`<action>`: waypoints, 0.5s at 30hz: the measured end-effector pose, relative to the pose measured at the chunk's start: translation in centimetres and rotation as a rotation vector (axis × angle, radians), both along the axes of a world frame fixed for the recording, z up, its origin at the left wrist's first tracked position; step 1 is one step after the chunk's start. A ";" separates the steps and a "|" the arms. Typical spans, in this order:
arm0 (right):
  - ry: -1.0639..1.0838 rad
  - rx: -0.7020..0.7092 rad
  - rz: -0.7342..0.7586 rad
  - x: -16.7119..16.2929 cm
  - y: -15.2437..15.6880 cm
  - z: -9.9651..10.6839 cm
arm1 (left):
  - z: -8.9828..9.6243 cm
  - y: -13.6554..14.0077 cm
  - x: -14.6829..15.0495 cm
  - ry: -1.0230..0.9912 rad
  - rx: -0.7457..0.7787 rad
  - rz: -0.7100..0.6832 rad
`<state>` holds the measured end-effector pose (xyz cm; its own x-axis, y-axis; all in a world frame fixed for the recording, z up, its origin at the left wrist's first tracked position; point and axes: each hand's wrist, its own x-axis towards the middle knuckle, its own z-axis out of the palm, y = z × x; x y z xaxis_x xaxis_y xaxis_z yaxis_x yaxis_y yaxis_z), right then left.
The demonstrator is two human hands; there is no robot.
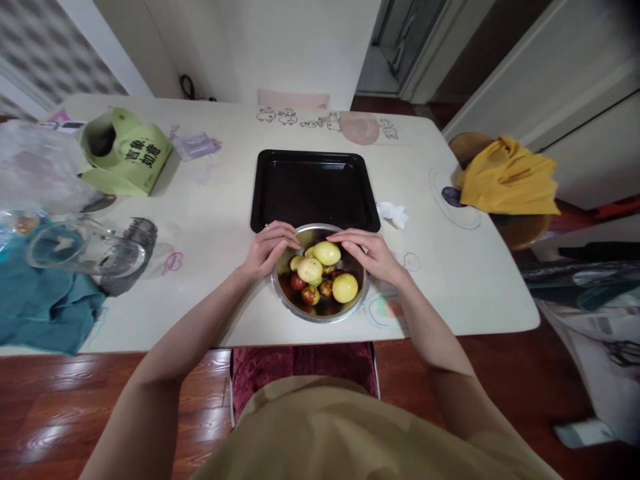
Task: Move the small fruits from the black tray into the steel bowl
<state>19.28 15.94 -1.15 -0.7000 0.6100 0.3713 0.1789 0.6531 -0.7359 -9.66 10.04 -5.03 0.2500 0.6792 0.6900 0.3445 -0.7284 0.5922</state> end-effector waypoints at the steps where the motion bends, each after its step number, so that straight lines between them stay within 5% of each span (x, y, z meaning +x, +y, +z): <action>1: 0.002 -0.004 0.005 -0.1 0.1 -0.1 | 0.0 0.0 0.0 0.002 -0.001 -0.001; 9: -0.023 0.076 -0.033 1.4 -0.8 2.2 | 0.1 0.0 -0.2 0.033 0.008 -0.005; 15: -0.455 0.222 -0.109 3.3 -6.0 4.1 | 0.2 0.1 -0.3 0.081 -0.005 -0.009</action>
<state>22.57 9.89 2.97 -0.7575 0.6295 0.1728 0.5243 0.7444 -0.4136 -9.97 10.14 -4.79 0.3110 0.6801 0.6638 0.3848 -0.7288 0.5664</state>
